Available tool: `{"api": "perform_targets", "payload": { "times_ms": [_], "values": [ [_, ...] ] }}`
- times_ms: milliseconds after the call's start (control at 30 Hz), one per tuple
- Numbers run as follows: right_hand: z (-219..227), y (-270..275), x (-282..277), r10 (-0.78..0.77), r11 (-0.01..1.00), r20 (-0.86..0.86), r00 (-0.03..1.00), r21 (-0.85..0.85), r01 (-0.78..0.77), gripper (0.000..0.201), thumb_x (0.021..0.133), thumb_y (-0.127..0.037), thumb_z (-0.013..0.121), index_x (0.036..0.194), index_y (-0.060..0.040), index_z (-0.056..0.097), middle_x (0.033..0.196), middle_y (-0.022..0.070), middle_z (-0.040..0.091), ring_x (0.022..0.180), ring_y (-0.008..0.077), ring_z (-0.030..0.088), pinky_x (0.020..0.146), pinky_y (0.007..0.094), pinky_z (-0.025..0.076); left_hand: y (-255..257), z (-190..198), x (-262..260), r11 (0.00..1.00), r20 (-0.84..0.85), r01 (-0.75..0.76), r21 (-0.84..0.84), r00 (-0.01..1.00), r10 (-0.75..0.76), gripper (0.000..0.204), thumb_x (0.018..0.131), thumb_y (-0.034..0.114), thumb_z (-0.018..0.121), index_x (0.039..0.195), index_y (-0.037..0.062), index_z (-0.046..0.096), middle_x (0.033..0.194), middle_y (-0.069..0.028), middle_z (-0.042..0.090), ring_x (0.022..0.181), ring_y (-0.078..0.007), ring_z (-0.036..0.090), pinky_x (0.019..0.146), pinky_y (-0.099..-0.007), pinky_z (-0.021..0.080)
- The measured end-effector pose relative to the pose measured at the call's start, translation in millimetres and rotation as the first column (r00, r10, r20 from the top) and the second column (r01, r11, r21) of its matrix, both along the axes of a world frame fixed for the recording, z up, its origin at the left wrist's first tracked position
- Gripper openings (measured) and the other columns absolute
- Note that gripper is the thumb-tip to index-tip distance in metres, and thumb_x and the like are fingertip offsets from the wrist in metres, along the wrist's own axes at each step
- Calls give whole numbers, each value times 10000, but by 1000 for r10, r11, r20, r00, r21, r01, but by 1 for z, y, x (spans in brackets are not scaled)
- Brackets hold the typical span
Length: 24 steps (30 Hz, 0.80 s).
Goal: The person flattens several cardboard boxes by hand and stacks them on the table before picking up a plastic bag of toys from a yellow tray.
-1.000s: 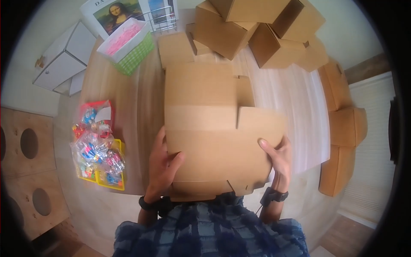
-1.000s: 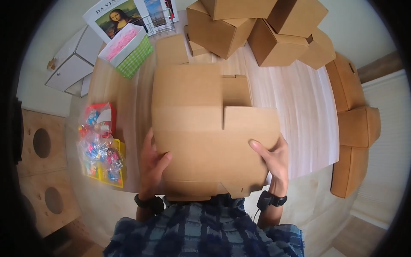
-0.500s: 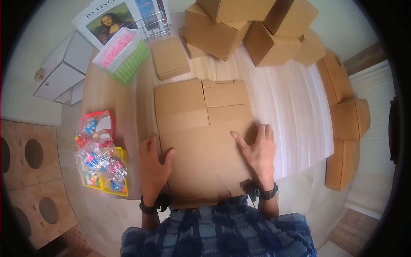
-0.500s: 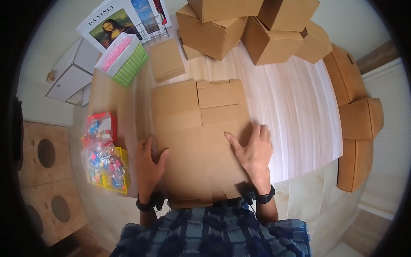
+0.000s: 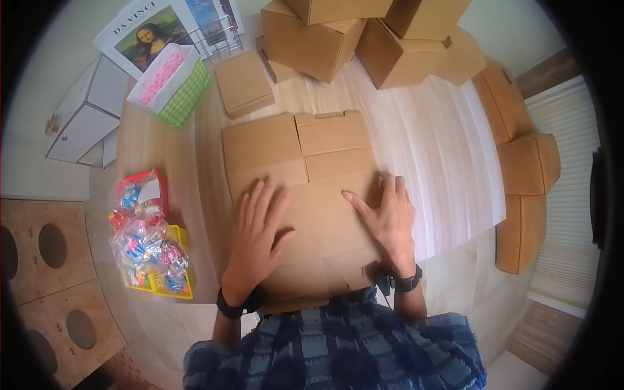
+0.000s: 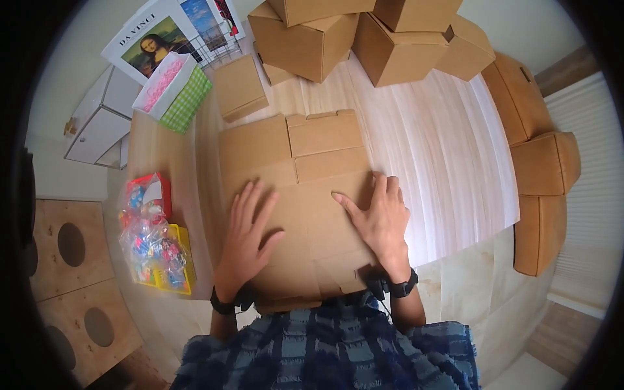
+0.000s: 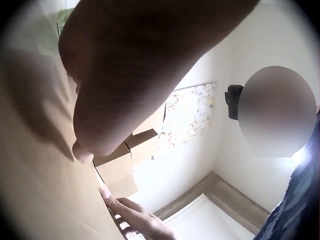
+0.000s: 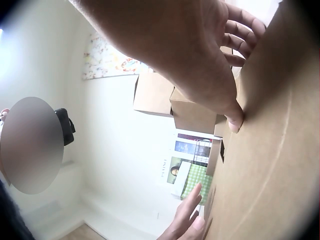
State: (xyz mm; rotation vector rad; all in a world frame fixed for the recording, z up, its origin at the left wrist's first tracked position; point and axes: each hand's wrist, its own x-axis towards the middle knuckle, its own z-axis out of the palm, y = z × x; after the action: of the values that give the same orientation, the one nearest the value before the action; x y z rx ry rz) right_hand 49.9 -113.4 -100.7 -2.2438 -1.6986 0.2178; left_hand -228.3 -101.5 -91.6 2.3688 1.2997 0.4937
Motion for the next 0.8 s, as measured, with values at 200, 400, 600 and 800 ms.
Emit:
{"api": "perform_targets", "payload": {
  "times_ms": [200,400,600,800],
  "values": [
    [2,2,4,13,1000,19,1000,-27,-13,822,821,-653,806,1264,8,598,1075,190,639,955,397,692,744,496,584,8,-19,13,997,-76,77,14,994,-75,692,982,360,686,1588,107,467,1672,-203,351,1555,-407,292,1274,-565,227],
    [38,40,44,139,963,35,990,230,-143,743,904,-540,777,1349,20,574,1128,230,670,983,419,688,807,497,566,6,-20,13,996,-95,85,6,992,-84,691,986,363,676,1587,95,467,1684,-213,325,1574,-416,257,1285,-569,191],
    [130,169,105,-66,682,204,977,724,-105,953,839,-554,834,1513,-2,448,1462,313,503,1279,477,567,1029,527,503,4,-21,12,996,-84,84,18,993,-82,680,994,374,673,1584,100,474,1678,-213,337,1574,-407,263,1288,-564,185],
    [210,216,79,144,553,321,936,758,-346,1004,782,-595,854,1534,-48,476,1601,313,350,1386,480,501,1131,548,462,3,-21,13,996,-71,80,32,994,-77,667,1006,381,661,1584,104,476,1675,-212,343,1574,-406,264,1287,-557,188]
  ]
}}
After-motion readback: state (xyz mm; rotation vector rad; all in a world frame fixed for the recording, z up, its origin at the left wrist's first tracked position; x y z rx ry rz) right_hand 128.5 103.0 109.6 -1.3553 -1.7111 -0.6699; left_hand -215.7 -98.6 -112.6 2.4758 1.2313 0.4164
